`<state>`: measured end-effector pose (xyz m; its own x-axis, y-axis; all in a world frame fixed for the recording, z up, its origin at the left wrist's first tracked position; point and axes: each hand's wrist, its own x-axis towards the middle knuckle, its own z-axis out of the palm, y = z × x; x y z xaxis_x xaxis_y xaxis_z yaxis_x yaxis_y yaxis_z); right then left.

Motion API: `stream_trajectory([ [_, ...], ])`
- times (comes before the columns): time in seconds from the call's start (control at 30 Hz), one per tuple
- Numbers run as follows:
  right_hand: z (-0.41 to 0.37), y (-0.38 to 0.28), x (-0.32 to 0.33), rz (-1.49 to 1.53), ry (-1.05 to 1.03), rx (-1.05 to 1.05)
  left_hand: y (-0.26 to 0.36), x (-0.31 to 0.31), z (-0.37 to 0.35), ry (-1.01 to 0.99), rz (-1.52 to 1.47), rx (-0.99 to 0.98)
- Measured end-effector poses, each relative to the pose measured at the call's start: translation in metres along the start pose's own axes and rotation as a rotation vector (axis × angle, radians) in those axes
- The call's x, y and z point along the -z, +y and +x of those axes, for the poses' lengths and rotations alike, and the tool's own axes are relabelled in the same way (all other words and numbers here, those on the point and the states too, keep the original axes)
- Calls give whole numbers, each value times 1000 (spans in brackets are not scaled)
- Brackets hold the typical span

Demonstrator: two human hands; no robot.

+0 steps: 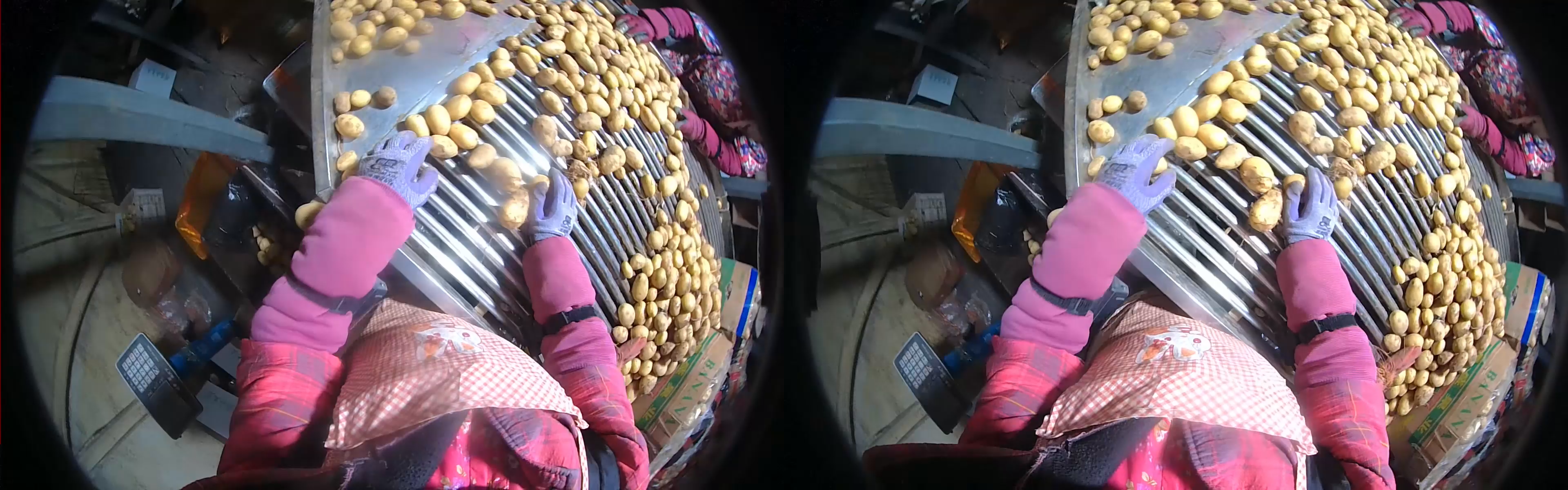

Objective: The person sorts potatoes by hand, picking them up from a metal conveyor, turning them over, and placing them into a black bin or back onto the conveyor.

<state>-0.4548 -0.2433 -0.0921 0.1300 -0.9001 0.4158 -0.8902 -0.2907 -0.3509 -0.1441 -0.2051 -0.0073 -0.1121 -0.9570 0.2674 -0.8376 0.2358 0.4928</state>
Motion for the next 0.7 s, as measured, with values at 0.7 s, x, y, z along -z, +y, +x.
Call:
stream_trajectory([
  [0.7, 0, -7, 4, 108, 50, -65, -39, 27, -13, -681, 626, 147],
])
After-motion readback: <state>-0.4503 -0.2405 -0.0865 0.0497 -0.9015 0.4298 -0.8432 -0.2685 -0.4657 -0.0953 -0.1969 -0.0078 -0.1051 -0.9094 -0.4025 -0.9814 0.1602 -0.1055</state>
